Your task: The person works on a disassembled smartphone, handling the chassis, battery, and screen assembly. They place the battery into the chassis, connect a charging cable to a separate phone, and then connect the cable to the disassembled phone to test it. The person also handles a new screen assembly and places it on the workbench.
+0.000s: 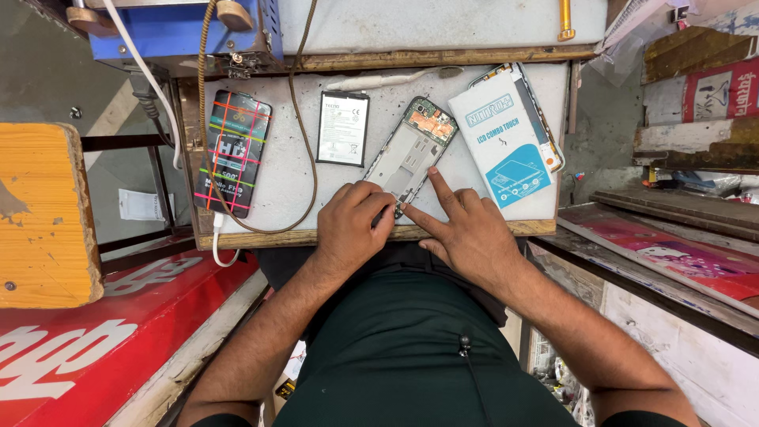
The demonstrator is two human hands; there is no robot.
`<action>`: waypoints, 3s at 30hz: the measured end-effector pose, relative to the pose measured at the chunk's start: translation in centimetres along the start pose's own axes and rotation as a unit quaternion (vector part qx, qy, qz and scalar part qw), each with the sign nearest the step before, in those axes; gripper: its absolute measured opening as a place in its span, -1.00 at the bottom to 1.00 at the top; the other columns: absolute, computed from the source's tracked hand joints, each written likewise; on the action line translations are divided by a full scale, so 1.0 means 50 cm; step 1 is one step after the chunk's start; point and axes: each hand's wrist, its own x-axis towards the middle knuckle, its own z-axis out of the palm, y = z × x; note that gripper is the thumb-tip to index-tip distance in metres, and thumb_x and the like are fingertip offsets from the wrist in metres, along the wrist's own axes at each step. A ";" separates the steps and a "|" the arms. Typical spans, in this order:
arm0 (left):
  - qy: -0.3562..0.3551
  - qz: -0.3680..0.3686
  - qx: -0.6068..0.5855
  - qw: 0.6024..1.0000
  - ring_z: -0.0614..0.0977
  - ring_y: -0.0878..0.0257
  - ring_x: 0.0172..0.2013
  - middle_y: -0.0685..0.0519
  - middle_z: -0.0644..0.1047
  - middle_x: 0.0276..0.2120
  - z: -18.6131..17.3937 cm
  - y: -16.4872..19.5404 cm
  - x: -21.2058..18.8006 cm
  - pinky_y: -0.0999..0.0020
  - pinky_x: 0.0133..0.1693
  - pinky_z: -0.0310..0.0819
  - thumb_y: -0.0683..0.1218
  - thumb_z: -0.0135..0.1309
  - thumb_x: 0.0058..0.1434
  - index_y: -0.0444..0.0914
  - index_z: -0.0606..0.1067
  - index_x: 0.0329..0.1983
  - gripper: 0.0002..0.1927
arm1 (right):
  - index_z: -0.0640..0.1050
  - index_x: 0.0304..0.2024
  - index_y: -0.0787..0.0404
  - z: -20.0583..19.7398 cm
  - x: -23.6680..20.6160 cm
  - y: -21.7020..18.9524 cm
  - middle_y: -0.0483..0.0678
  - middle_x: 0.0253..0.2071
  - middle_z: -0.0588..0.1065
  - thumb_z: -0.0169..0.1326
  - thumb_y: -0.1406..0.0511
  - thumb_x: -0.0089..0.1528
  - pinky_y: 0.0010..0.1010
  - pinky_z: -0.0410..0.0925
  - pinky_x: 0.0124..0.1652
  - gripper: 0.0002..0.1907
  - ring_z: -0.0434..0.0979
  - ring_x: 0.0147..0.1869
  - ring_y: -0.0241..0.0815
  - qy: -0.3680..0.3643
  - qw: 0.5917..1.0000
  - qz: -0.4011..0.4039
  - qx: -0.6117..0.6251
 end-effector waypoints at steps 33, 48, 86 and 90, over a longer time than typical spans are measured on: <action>-0.025 -0.002 -0.006 1.000 0.61 0.23 -0.28 0.12 0.55 -0.29 -0.011 0.003 0.004 0.35 -0.32 0.56 -0.17 0.31 0.13 -0.22 0.62 -0.22 -0.84 | 0.33 0.37 -0.27 -0.004 0.004 -0.013 0.28 0.46 0.11 0.21 -0.10 0.10 -0.32 0.40 -0.31 -0.21 0.42 -0.09 -0.06 -0.014 1.000 0.014 -0.017; -0.081 0.040 -0.013 0.996 0.60 0.18 -0.16 0.08 0.57 -0.10 -0.036 -0.009 -0.012 0.32 -0.23 0.60 -0.20 0.23 0.21 -0.23 0.63 -0.02 -0.75 | 0.31 0.39 -0.35 -0.006 0.005 -0.020 0.25 0.46 0.11 0.23 -0.09 0.10 -0.33 0.41 -0.34 -0.20 0.42 -0.10 -0.04 -0.012 0.999 0.024 -0.042; -0.284 -0.127 -0.044 0.949 0.64 0.25 -0.41 0.12 0.55 -0.44 -0.059 -0.027 0.115 0.30 -0.31 0.57 -0.03 0.33 0.12 -0.16 0.58 -0.30 -0.82 | 0.28 0.40 -0.41 -0.008 0.010 -0.023 0.23 0.45 0.12 0.21 -0.14 0.11 -0.42 0.45 -0.40 -0.19 0.42 -0.13 -0.10 -0.029 0.996 0.026 -0.081; -0.323 -0.174 -0.064 0.928 0.65 0.30 -0.40 0.15 0.57 -0.45 -0.061 -0.029 0.130 0.34 -0.30 0.58 -0.03 0.33 0.09 -0.13 0.58 -0.32 -0.83 | 0.28 0.38 -0.42 -0.006 0.011 -0.022 0.23 0.45 0.11 0.20 -0.15 0.11 -0.42 0.45 -0.41 -0.21 0.42 -0.14 -0.09 -0.027 0.996 0.029 -0.078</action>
